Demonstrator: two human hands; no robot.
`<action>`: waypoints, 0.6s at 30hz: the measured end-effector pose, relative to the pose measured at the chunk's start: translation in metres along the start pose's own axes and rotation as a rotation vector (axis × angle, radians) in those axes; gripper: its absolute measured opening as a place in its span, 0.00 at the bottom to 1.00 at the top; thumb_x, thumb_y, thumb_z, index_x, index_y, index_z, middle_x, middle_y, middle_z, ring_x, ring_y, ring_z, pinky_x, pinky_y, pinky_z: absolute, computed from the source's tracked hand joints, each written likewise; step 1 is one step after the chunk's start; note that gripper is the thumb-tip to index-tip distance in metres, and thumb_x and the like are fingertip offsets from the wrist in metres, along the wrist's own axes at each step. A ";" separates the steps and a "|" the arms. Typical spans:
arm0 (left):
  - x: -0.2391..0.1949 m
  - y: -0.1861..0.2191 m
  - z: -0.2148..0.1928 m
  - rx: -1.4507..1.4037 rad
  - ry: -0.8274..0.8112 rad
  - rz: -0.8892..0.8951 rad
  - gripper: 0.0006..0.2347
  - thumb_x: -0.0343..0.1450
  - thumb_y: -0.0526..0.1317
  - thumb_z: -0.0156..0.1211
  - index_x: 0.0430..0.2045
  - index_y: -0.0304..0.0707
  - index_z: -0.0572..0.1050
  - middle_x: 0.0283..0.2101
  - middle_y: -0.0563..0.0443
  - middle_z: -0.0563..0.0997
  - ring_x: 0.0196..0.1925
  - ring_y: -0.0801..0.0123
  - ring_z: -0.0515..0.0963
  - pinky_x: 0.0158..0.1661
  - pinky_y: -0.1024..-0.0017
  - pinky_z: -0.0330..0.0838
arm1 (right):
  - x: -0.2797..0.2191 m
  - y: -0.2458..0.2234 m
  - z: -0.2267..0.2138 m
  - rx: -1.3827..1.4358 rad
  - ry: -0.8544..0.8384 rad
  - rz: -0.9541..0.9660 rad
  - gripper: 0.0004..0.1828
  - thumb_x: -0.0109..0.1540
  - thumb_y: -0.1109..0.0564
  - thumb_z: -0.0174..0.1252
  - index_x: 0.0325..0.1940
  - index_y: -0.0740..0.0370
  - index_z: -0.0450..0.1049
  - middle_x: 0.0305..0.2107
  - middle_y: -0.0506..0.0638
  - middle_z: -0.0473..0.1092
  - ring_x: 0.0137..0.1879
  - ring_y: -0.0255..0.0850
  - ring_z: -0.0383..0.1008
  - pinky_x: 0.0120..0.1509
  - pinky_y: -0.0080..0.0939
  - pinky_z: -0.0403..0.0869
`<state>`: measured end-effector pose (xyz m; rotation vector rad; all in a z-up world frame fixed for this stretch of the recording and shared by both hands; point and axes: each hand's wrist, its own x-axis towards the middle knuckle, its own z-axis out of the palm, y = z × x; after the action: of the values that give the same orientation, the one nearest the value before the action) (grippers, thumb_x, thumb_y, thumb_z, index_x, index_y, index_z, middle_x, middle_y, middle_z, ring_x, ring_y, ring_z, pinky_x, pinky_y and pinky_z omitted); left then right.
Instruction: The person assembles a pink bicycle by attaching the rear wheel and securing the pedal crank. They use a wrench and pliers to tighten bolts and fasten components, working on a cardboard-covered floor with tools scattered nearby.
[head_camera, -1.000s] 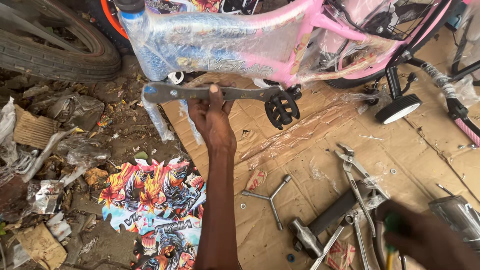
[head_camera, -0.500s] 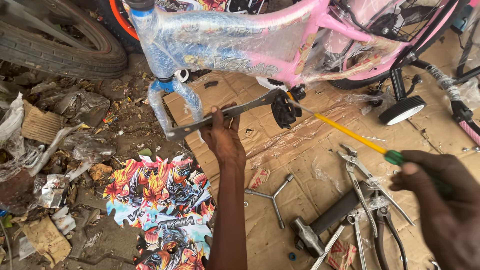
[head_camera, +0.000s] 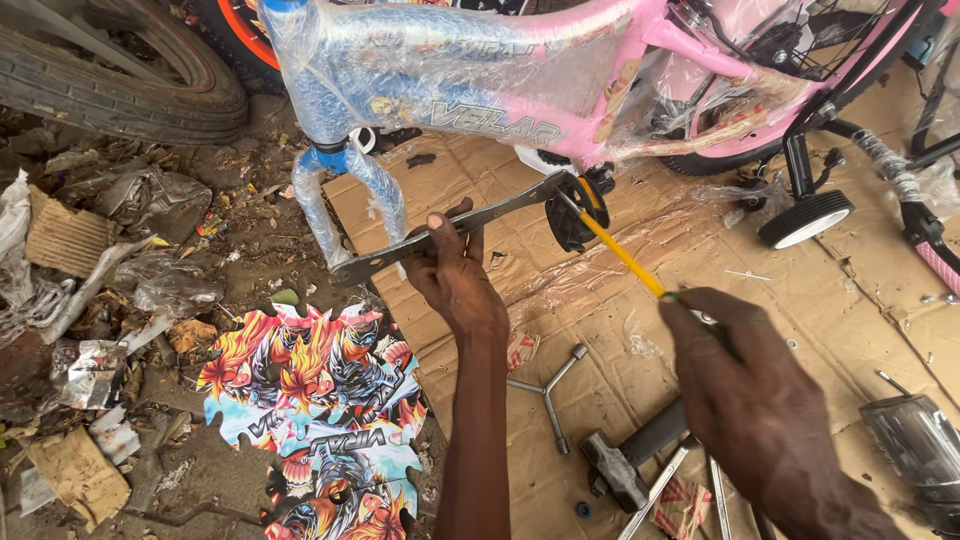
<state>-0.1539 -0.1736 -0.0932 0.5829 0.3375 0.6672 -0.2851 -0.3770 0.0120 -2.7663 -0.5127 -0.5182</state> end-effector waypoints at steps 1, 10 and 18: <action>0.002 0.000 -0.001 0.000 0.002 -0.005 0.17 0.71 0.42 0.61 0.51 0.39 0.64 0.40 0.46 0.80 0.49 0.57 0.84 0.51 0.58 0.82 | 0.000 -0.003 0.002 -0.002 0.024 -0.050 0.22 0.60 0.66 0.58 0.59 0.63 0.74 0.55 0.63 0.71 0.43 0.50 0.79 0.38 0.39 0.82; 0.018 -0.006 -0.008 -0.067 -0.061 -0.005 0.15 0.74 0.42 0.62 0.44 0.33 0.64 0.40 0.41 0.79 0.45 0.53 0.85 0.47 0.56 0.85 | 0.019 -0.011 0.007 -0.179 -0.438 0.196 0.27 0.63 0.56 0.50 0.66 0.64 0.61 0.34 0.62 0.75 0.22 0.51 0.76 0.22 0.51 0.74; 0.031 -0.009 -0.006 0.025 -0.008 -0.027 0.15 0.73 0.45 0.61 0.43 0.35 0.64 0.37 0.41 0.80 0.42 0.53 0.86 0.46 0.54 0.86 | 0.040 0.018 0.004 -0.142 -0.509 0.215 0.18 0.64 0.46 0.55 0.53 0.57 0.68 0.14 0.60 0.73 0.18 0.56 0.74 0.24 0.58 0.71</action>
<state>-0.1291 -0.1562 -0.1072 0.6041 0.3457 0.6356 -0.2418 -0.3807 0.0207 -3.0372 -0.2792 0.2158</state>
